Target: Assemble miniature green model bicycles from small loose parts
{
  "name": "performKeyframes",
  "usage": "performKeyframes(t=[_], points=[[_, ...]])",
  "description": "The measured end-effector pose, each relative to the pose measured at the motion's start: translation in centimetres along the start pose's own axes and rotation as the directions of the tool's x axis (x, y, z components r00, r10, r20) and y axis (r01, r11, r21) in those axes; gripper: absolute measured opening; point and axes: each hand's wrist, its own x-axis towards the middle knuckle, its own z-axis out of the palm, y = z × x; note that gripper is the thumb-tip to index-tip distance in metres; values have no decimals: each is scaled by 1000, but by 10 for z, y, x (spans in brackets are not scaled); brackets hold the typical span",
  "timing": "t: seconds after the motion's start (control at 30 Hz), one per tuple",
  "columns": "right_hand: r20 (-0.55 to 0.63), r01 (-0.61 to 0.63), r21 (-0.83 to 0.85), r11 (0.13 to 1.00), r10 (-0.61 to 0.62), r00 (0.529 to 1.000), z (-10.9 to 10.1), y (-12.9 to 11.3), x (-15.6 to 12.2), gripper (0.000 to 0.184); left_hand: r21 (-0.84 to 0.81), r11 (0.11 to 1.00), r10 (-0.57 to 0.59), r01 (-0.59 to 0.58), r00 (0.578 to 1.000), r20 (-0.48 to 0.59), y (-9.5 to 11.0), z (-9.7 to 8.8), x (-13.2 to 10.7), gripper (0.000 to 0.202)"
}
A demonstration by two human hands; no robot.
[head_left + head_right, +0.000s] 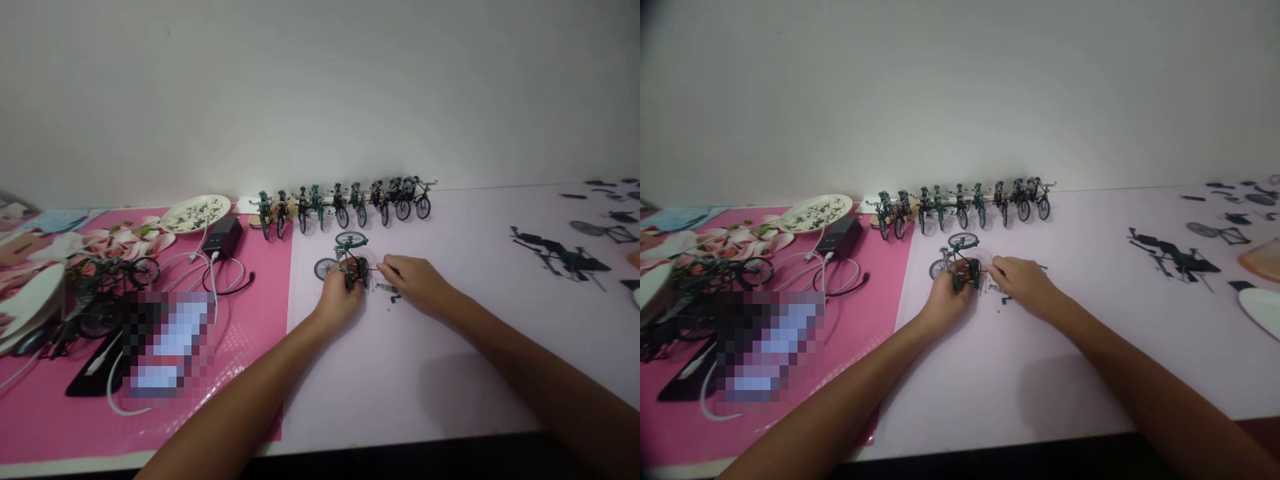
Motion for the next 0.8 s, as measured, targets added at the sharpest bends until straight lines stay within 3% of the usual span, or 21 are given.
performKeyframes(t=[0.2, 0.33, 0.43, 0.8], points=[[0, 141, 8, 990, -141, 990, -4, 3, -2, 32, 10, 1000, 3, -2, 999, -42, 10, -1, 0, 36], [-42, 336, -231, 913, -354, 934, -5, 6, -2, 36, -3, 1000, 7, -7, 997, -79, 6, -1, 0, 43], [-72, 392, -344, 853, -440, 895, 0, 9, -2, 37, 6, 1000, 18, -18, 996, -92, 1, -1, 0, 45], [-139, 298, -267, 916, -342, 929, 14, 11, -7, 39, 28, 996, 88, -86, 993, -74, -13, -3, -1, 46]])
